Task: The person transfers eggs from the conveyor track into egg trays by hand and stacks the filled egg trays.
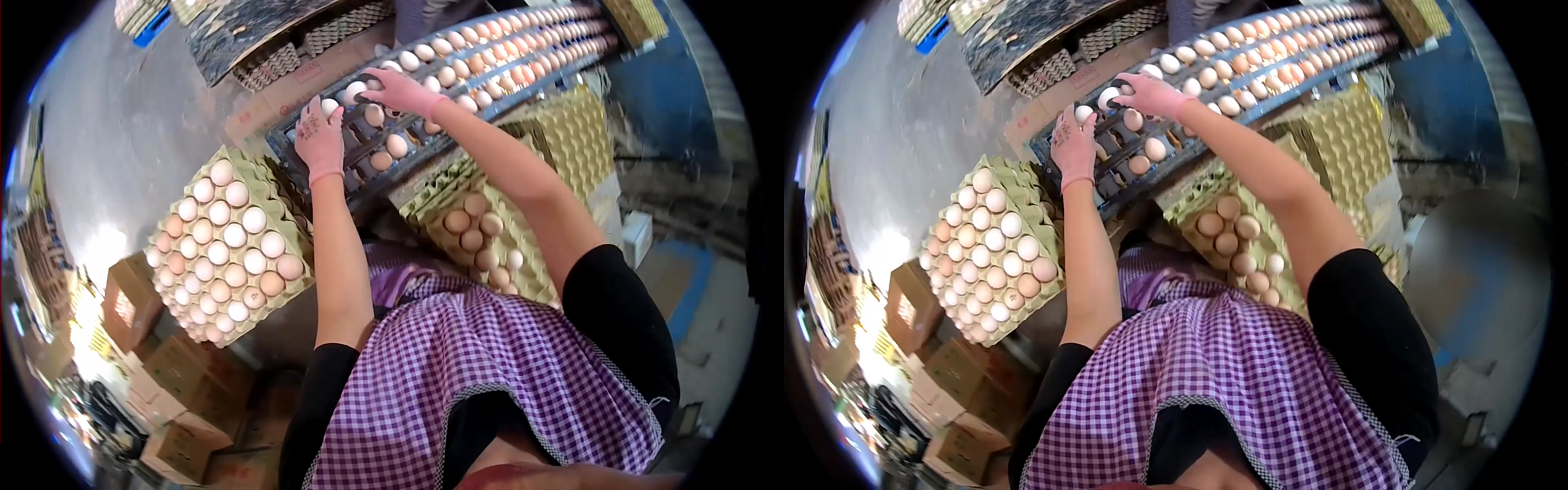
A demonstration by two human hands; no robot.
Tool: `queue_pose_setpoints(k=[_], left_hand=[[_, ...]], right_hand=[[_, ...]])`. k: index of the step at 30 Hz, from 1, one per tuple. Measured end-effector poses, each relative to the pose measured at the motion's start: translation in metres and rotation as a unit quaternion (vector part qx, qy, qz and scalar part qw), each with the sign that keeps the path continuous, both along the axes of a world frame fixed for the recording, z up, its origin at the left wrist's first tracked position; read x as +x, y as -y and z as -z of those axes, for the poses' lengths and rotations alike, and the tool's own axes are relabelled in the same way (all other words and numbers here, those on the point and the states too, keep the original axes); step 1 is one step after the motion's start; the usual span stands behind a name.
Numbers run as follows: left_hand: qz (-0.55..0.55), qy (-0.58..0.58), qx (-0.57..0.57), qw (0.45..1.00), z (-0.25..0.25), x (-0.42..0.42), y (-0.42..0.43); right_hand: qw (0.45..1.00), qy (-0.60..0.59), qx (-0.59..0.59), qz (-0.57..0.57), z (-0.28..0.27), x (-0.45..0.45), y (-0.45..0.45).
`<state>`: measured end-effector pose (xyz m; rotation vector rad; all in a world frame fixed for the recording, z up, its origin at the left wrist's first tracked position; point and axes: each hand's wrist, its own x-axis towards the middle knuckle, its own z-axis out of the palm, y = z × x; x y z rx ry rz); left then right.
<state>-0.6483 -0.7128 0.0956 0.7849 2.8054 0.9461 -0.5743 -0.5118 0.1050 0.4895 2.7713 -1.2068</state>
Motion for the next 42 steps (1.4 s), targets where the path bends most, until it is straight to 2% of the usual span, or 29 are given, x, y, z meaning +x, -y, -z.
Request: queue_pose_setpoints(k=[2,4,6,7,10,12,14,15,16,17,18,19,20,21,23,24,26,27,29,30,31,34,35,36,37,38,40,41,42], left_hand=[[0.003,0.02,-0.043,0.999,0.019,-0.025,-0.004],[0.013,0.007,-0.062,0.998,0.038,-0.035,-0.006],[0.056,0.037,-0.252,0.965,0.032,-0.04,-0.01],[0.045,0.048,-0.259,0.964,0.035,-0.041,-0.011],[0.007,-0.001,-0.234,0.972,0.037,-0.028,-0.013],[0.045,-0.056,-0.262,0.962,0.046,-0.022,-0.017],[0.038,-0.033,-0.238,0.97,0.036,-0.018,-0.024],[0.025,-0.111,-0.169,0.979,0.042,-0.013,-0.025],[0.007,-0.186,-0.094,0.978,0.044,-0.006,-0.028],[0.029,-0.194,-0.085,0.977,0.033,0.009,-0.034],[0.103,-0.113,0.037,0.988,0.011,0.025,-0.038],[0.171,-0.029,0.155,0.973,-0.017,0.042,-0.04],[0.227,0.022,0.164,0.96,-0.063,0.075,-0.041],[0.287,-0.018,0.174,0.942,-0.06,0.097,-0.036],[0.443,-0.004,0.14,0.885,-0.099,0.141,-0.026],[0.537,-0.021,0.08,0.839,-0.095,0.156,-0.025],[0.619,-0.037,0.067,0.782,-0.078,0.172,-0.024],[0.648,-0.034,0.034,0.761,-0.059,0.174,-0.026],[0.667,-0.037,0.016,0.744,-0.072,0.169,-0.04],[0.679,-0.059,0.011,0.732,-0.075,0.166,-0.048],[0.675,-0.1,0.029,0.73,-0.066,0.168,-0.054],[0.673,-0.088,0.067,0.731,-0.058,0.173,-0.059],[0.655,-0.058,0.094,0.747,-0.057,0.177,-0.06],[0.658,-0.062,0.093,0.744,-0.055,0.181,-0.061],[0.595,0.031,0.121,0.794,-0.053,0.184,-0.06],[0.521,0.124,0.148,0.831,-0.051,0.187,-0.059],[0.467,0.179,0.169,0.849,-0.059,0.19,-0.05],[0.34,0.411,0.304,0.789,-0.07,0.192,-0.042],[0.182,0.605,0.41,0.658,-0.077,0.194,-0.036]], right_hand=[[0.998,0.022,0.056,-0.018,0.043,-0.033,-0.001],[0.988,0.102,0.1,-0.063,0.037,-0.041,0.003],[0.975,0.093,0.182,-0.085,0.054,-0.045,-0.004],[0.976,0.064,0.194,-0.071,0.049,-0.045,-0.007],[0.962,0.0,0.273,-0.002,0.039,-0.034,-0.007],[0.955,0.063,0.281,-0.069,0.04,-0.023,-0.011],[0.948,-0.031,0.308,-0.068,0.054,-0.007,-0.023],[0.95,-0.017,0.31,-0.039,0.035,0.018,-0.029],[0.951,-0.09,0.296,-0.002,0.0,0.042,-0.025],[0.942,-0.172,0.286,0.033,-0.045,0.063,-0.018],[0.972,-0.054,0.225,0.049,-0.12,0.094,-0.006],[0.965,-0.14,0.204,0.081,-0.124,0.14,-0.007],[0.97,-0.1,0.18,0.132,-0.136,0.177,-0.002],[0.968,-0.096,0.157,0.173,-0.153,0.216,0.009],[0.962,-0.037,0.134,0.236,-0.165,0.287,0.046],[0.958,-0.061,0.134,0.245,-0.149,0.311,0.063],[0.965,0.005,0.159,0.211,-0.129,0.34,0.101],[0.963,-0.003,0.153,0.224,-0.116,0.345,0.116],[0.934,-0.068,0.273,0.22,-0.098,0.341,0.139],[0.931,-0.076,0.272,0.23,-0.095,0.342,0.141],[0.923,-0.099,0.285,0.238,-0.082,0.341,0.138],[0.912,-0.126,0.264,0.287,-0.078,0.351,0.147],[0.902,-0.19,0.082,0.379,-0.083,0.357,0.148],[0.852,-0.245,-0.104,0.45,-0.091,0.362,0.147],[0.809,-0.3,-0.206,0.461,-0.109,0.369,0.141],[0.696,-0.361,-0.375,0.495,-0.117,0.37,0.139],[0.761,-0.291,-0.342,0.469,-0.12,0.376,0.132],[0.868,-0.219,-0.155,0.419,-0.112,0.37,0.132],[0.928,-0.136,0.041,0.345,-0.105,0.361,0.132]])
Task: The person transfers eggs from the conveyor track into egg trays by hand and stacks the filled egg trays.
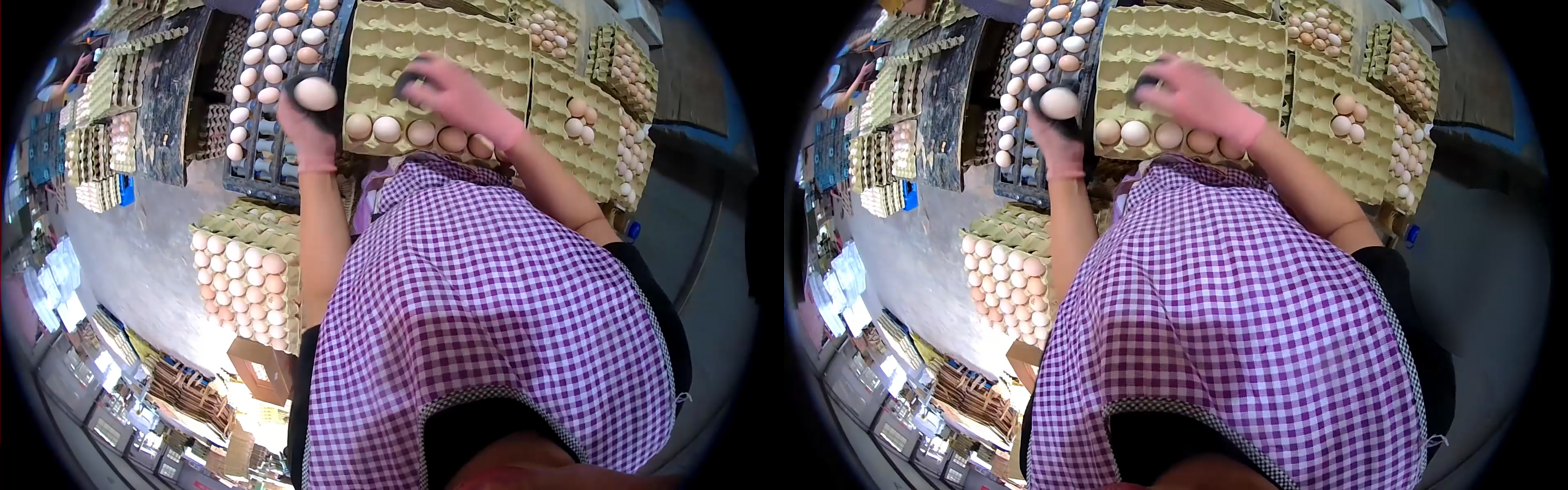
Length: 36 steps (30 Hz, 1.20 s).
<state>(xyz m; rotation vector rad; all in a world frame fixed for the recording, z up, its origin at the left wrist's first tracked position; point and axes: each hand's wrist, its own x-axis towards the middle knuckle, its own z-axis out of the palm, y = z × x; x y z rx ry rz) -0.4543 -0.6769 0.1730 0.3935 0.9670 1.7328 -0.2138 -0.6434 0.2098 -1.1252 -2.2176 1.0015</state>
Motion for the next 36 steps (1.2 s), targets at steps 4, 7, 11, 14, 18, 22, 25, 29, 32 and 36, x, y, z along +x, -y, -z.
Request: queue_pose_setpoints(k=[4,7,11,14,18,22,25,29,32,36], left_hand=[[0.031,-0.43,0.082,0.899,0.003,-0.029,0.03],[0.254,-0.682,-0.023,0.686,-0.028,-0.021,0.045],[0.295,-0.742,-0.039,0.6,-0.01,-0.029,0.052],[0.274,-0.736,-0.003,0.619,-0.017,-0.034,0.064],[0.141,-0.222,-0.077,0.962,-0.034,-0.018,0.085],[0.284,-0.396,-0.061,0.871,-0.052,0.009,0.062],[0.263,-0.676,0.039,0.687,-0.05,0.035,0.046],[0.344,-0.804,-0.009,0.484,-0.039,0.066,0.038],[0.346,-0.848,-0.067,0.397,-0.043,0.099,0.045],[0.297,-0.899,-0.066,0.315,-0.046,0.08,0.05]], right_hand=[[0.937,0.227,0.234,-0.125,0.019,-0.041,0.029],[0.97,0.158,0.141,-0.117,0.001,-0.029,0.01],[0.876,-0.271,-0.396,0.058,-0.01,0.052,-0.013],[0.792,-0.43,-0.433,-0.014,-0.02,0.09,-0.012],[0.971,-0.138,-0.188,0.05,-0.008,0.107,0.006],[0.959,0.268,0.092,-0.005,-0.017,0.082,0.034],[0.937,0.31,0.157,-0.011,-0.013,0.064,0.032],[0.921,0.315,0.226,-0.049,-0.005,0.057,0.021],[0.916,0.348,0.176,-0.091,-0.023,0.047,0.012],[0.936,0.283,0.163,-0.134,-0.028,0.052,-0.021]])
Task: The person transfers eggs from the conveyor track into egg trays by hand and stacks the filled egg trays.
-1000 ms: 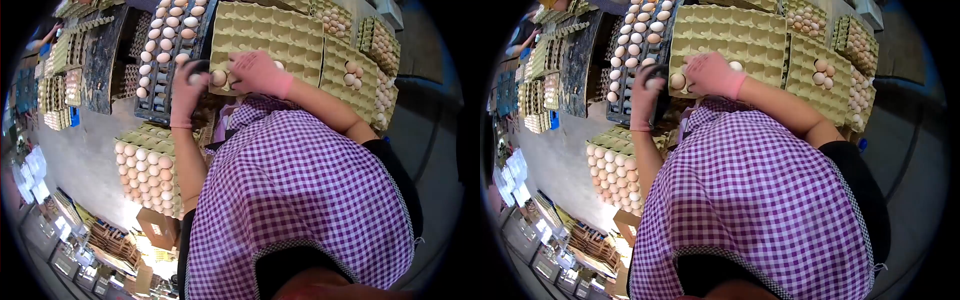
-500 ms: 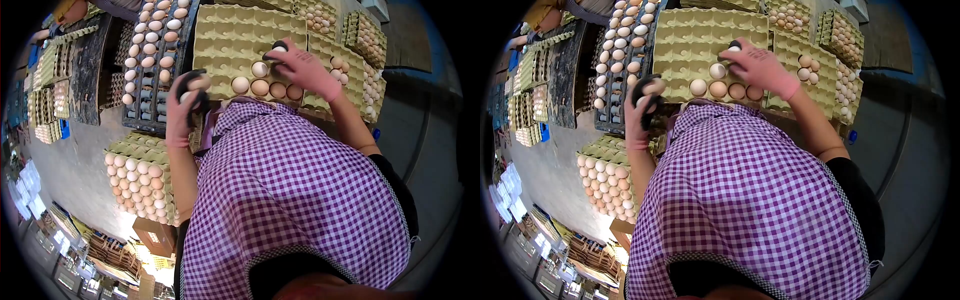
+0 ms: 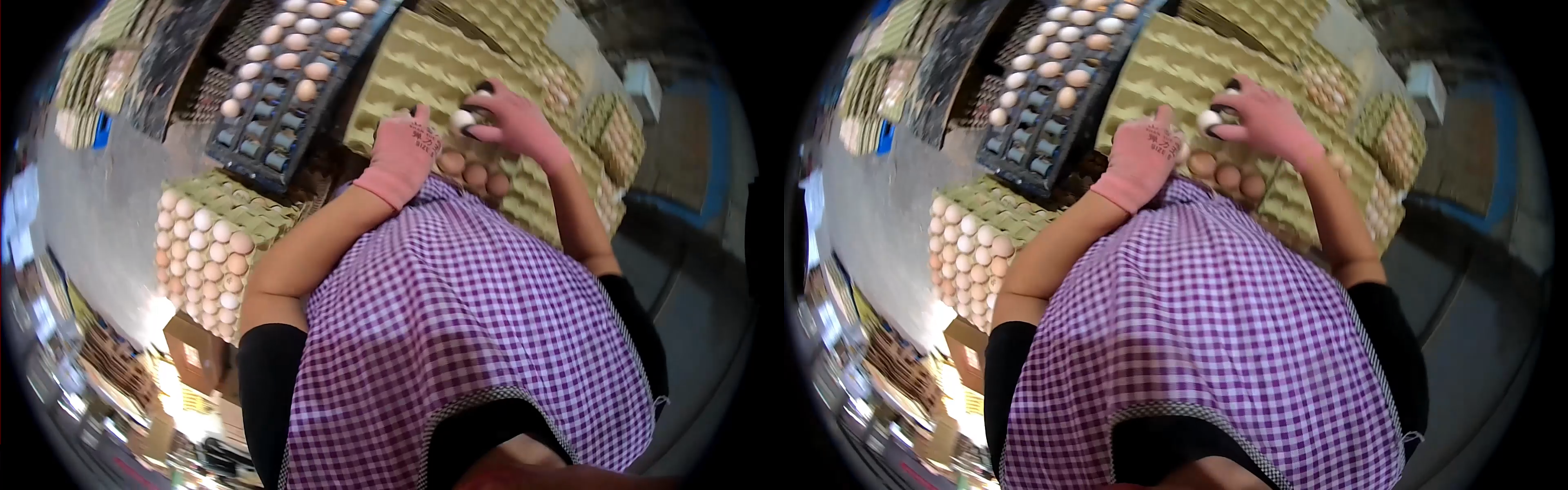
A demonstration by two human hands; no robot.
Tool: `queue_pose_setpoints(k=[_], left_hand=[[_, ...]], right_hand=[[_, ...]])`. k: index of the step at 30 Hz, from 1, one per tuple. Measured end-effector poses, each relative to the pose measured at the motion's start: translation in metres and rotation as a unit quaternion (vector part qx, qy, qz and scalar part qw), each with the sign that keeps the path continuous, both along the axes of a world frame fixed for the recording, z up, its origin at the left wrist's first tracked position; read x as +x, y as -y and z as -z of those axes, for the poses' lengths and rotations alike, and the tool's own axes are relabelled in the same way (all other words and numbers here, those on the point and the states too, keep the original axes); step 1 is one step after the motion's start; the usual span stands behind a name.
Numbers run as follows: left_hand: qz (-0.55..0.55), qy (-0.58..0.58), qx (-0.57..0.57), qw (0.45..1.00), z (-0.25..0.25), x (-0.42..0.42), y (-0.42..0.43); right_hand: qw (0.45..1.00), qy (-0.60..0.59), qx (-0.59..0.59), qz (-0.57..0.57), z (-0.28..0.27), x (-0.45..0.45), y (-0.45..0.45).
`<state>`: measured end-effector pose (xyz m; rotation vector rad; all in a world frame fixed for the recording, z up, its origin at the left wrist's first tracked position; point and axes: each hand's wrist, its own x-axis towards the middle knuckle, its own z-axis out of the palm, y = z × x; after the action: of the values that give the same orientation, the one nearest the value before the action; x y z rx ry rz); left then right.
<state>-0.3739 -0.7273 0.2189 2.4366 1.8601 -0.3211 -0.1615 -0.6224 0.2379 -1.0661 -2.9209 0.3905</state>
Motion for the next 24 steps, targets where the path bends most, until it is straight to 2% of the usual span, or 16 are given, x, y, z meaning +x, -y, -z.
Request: queue_pose_setpoints(k=[2,3,4,6,8,10,12,14,15,16,17,19,20,22,23,24], left_hand=[[-0.027,0.298,0.031,0.954,-0.003,-0.038,0.015],[-0.124,0.392,-0.037,0.911,-0.01,-0.055,0.014],[-0.22,0.432,-0.038,0.874,-0.027,-0.073,0.019],[-0.351,0.438,0.076,0.824,0.01,-0.111,0.036],[-0.453,0.408,0.125,0.782,0.043,-0.152,0.045],[-0.544,0.297,0.131,0.774,0.06,-0.176,0.047],[-0.577,0.287,0.14,0.752,0.087,-0.201,0.042],[-0.599,0.279,0.139,0.737,0.109,-0.221,0.035],[-0.618,0.279,0.144,0.721,0.128,-0.229,0.029],[-0.604,0.281,0.096,0.74,0.123,-0.229,0.024],[-0.621,0.282,0.046,0.73,0.135,-0.233,0.019],[-0.624,0.286,-0.019,0.727,0.117,-0.233,0.016],[-0.62,0.291,-0.025,0.728,0.107,-0.233,0.019],[-0.661,0.29,-0.02,0.692,0.091,-0.228,0.024],[-0.667,0.264,-0.011,0.697,0.081,-0.223,0.027],[-0.676,0.219,0.048,0.702,0.089,-0.217,0.024]], right_hand=[[0.972,-0.101,-0.207,0.053,-0.013,-0.013,-0.017],[0.953,-0.167,-0.249,0.041,-0.012,-0.024,-0.027],[0.954,-0.167,-0.249,0.028,-0.013,-0.045,-0.034],[0.954,-0.182,-0.236,-0.032,-0.016,-0.106,-0.04],[0.966,-0.143,-0.179,-0.118,0.011,-0.18,-0.05],[0.975,-0.061,-0.145,-0.154,0.044,-0.248,-0.06],[0.962,-0.016,-0.232,-0.145,0.076,-0.308,-0.065],[0.962,-0.005,-0.206,-0.181,0.175,-0.35,-0.091],[0.962,0.005,-0.2,-0.187,0.182,-0.355,-0.09],[0.961,0.015,-0.194,-0.194,0.172,-0.362,-0.083],[0.968,0.062,-0.194,-0.147,0.178,-0.362,-0.084],[0.968,0.106,-0.204,-0.102,0.132,-0.359,-0.075],[0.988,0.084,-0.085,-0.093,0.121,-0.354,-0.068],[0.989,0.084,-0.111,-0.053,0.072,-0.345,-0.074],[0.994,0.07,-0.078,0.002,0.08,-0.32,-0.098],[0.993,0.091,-0.072,-0.035,0.103,-0.308,-0.122]])
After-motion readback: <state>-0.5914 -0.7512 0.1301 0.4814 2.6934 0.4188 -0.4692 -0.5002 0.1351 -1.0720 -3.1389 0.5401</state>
